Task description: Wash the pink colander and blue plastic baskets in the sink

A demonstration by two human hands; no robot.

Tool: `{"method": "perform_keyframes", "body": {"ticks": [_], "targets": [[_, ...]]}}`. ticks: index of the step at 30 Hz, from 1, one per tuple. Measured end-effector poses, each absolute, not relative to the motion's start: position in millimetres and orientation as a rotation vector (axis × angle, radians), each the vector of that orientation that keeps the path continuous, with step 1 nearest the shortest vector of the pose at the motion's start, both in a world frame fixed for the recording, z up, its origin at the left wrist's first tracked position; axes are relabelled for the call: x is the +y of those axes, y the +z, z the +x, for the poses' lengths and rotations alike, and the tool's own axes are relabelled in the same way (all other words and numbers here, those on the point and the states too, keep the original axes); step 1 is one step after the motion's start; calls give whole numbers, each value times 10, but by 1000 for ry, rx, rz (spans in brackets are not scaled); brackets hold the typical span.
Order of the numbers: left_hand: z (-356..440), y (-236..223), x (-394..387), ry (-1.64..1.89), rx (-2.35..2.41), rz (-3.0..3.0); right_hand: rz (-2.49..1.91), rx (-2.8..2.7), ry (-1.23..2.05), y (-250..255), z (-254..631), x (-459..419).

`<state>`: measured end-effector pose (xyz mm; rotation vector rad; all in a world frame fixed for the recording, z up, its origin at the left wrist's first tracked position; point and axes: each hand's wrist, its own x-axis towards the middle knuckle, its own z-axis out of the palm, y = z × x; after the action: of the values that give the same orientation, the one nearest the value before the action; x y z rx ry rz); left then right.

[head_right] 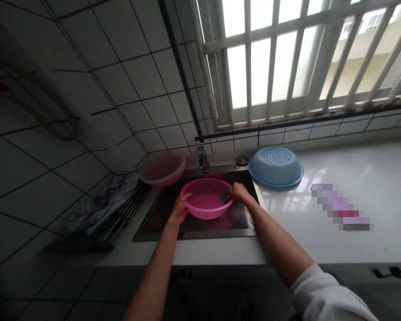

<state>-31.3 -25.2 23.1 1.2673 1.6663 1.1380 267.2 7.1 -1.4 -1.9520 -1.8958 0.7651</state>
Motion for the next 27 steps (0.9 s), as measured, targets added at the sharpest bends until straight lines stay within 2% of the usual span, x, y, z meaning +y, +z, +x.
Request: {"method": "perform_keyframes", "body": {"ticks": [4, 7, 13, 20, 23, 27], "targets": [[-457, 182, -293, 1118, 1531, 1060, -1927, -1920, 535, 36, 2641, 16], [-442, 176, -183, 1211, 1625, 1313, -1896, -1941, 485, 69, 2619, -13], [-363, 240, 17, 968, 1911, 1717, -1871, -1784, 453, 79, 2646, 44], [-50, 314, -144, 757, 1746, 2020, -1537, -1927, 483, 196, 2339, -32], [34, 361, -187, 735, 1711, 2081, -1323, -1974, 364, 241, 2233, -97], [96, 430, -178, 670, 1651, 2126, -1439, -1796, 296, 264, 2291, -103]]}}
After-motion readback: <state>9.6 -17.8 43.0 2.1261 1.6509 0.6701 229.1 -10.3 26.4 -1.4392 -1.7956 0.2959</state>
